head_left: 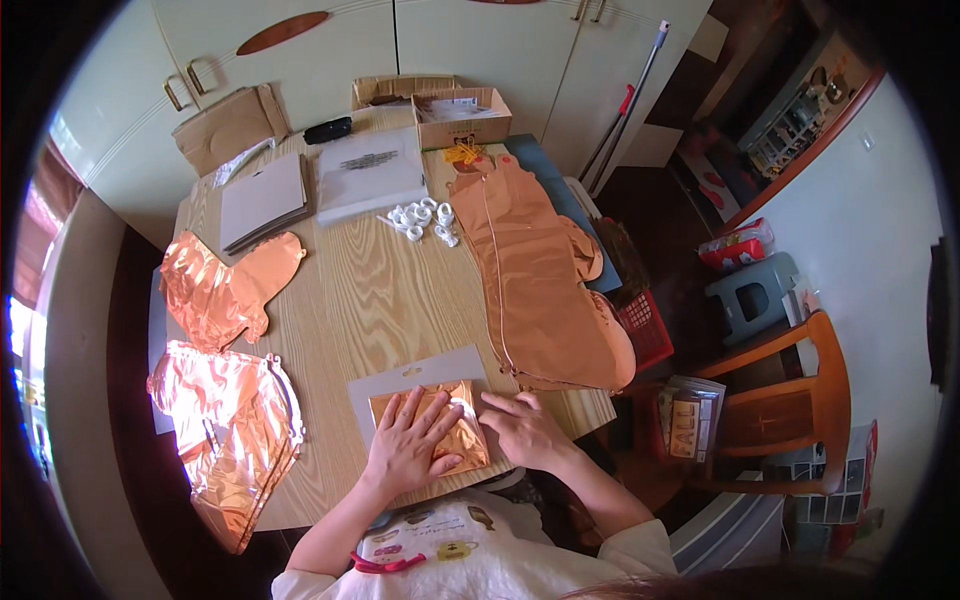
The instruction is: Folding foil balloons and inserting them into plastic packaging sleeves with cardboard backings.
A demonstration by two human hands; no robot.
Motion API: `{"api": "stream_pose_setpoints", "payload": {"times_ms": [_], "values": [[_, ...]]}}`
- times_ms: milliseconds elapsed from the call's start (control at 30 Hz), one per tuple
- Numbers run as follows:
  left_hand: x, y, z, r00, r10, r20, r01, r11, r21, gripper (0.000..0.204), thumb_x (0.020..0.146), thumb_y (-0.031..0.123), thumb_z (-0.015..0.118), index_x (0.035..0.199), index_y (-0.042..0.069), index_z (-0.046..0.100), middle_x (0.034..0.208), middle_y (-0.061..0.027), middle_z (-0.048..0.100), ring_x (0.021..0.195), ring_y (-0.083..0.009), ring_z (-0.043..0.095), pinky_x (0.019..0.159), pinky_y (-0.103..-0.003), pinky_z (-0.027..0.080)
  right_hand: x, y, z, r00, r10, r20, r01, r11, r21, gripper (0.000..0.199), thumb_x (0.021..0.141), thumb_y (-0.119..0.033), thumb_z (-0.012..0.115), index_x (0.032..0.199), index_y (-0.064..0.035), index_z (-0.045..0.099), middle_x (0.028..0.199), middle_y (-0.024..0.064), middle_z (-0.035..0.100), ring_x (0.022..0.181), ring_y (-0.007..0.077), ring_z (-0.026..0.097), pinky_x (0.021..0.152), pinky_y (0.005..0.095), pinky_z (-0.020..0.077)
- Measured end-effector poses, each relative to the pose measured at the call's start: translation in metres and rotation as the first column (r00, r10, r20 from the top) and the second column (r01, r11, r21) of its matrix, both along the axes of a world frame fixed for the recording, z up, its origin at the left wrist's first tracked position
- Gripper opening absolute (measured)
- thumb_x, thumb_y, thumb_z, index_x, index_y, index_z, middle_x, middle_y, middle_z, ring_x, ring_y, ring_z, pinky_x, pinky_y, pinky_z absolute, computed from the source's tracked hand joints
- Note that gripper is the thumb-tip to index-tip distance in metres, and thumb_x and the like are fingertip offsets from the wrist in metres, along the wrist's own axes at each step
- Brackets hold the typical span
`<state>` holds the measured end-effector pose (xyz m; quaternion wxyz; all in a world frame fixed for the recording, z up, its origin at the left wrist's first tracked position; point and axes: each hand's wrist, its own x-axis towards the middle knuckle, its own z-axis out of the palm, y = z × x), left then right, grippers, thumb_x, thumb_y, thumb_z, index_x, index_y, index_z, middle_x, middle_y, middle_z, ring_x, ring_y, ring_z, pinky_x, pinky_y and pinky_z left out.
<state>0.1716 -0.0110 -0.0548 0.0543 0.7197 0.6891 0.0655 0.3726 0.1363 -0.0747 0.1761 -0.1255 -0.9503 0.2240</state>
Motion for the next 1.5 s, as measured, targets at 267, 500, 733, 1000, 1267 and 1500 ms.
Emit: {"api": "stream_pose_setpoints", "payload": {"times_ms": [267,500,733,1000,1267,1500], "values": [[0.001,0.001,0.002,1.000,-0.009,-0.012,0.009,1.000,0.009,0.066,0.089,0.068,0.042,0.145,0.033,0.044,0.151,-0.0084,0.040,0.142,-0.0404,0.028,0.117,-0.055,0.017,-0.001,0.004,0.003,0.998,0.043,-0.054,-0.047,0.997,-0.062,0.029,0.080,-0.002,0.060,0.108,-0.0047,0.057,0.117,0.0114,0.064,0.118,0.0225,0.057,0.096,0.0415,0.0388],[0.002,0.002,0.002,1.000,-0.003,0.006,0.003,1.000,0.019,0.067,0.087,0.069,0.045,0.144,0.033,0.046,0.151,-0.0093,0.040,0.141,-0.0417,0.028,0.116,-0.057,0.017,-0.010,0.013,0.007,0.992,0.067,-0.110,-0.073,0.996,-0.057,0.024,0.081,-0.003,0.060,0.104,-0.0069,0.059,0.106,0.0060,0.065,0.107,0.0228,0.060,0.091,0.0397,0.0417],[0.002,0.001,0.003,1.000,-0.015,-0.009,0.015,0.999,0.044,0.069,0.085,0.071,0.047,0.144,0.035,0.046,0.150,-0.0111,0.040,0.141,-0.0432,0.028,0.114,-0.061,0.017,-0.019,0.009,0.010,0.982,-0.087,-0.165,0.034,0.953,-0.302,0.024,0.082,-0.011,0.068,0.103,-0.0056,0.057,0.090,0.0051,0.070,0.092,0.0251,0.065,0.083,0.0391,0.0472],[0.004,-0.001,0.003,1.000,0.001,-0.021,-0.001,1.000,0.008,0.065,0.087,0.073,0.042,0.144,0.041,0.043,0.151,-0.0088,0.039,0.142,-0.0418,0.026,0.115,-0.062,0.014,-0.055,0.029,0.014,0.972,-0.204,0.114,0.231,0.769,-0.596,0.035,0.084,-0.014,0.071,0.110,-0.0037,0.050,0.085,0.0101,0.071,0.076,0.0264,0.068,0.066,0.0367,0.0520],[0.003,-0.001,0.002,1.000,-0.005,-0.030,0.007,0.998,0.060,0.066,0.085,0.072,0.045,0.143,0.040,0.046,0.149,-0.0100,0.041,0.142,-0.0420,0.027,0.114,-0.061,0.017,-0.061,0.056,0.009,0.999,0.030,0.044,-0.014,0.947,-0.321,0.025,0.086,-0.007,0.062,0.110,-0.0052,0.060,0.098,0.0113,0.062,0.090,0.0309,0.065,0.077,0.0378,0.0530],[0.002,-0.001,0.000,1.000,-0.007,-0.020,0.008,0.998,0.066,0.070,0.086,0.072,0.045,0.145,0.035,0.045,0.149,-0.0087,0.041,0.142,-0.0413,0.027,0.116,-0.060,0.014,-0.058,0.049,-0.003,0.996,0.061,-0.070,-0.069,0.991,-0.117,0.019,0.084,-0.006,0.064,0.103,-0.0061,0.064,0.097,0.0086,0.061,0.091,0.0292,0.062,0.080,0.0375,0.0522]]}}
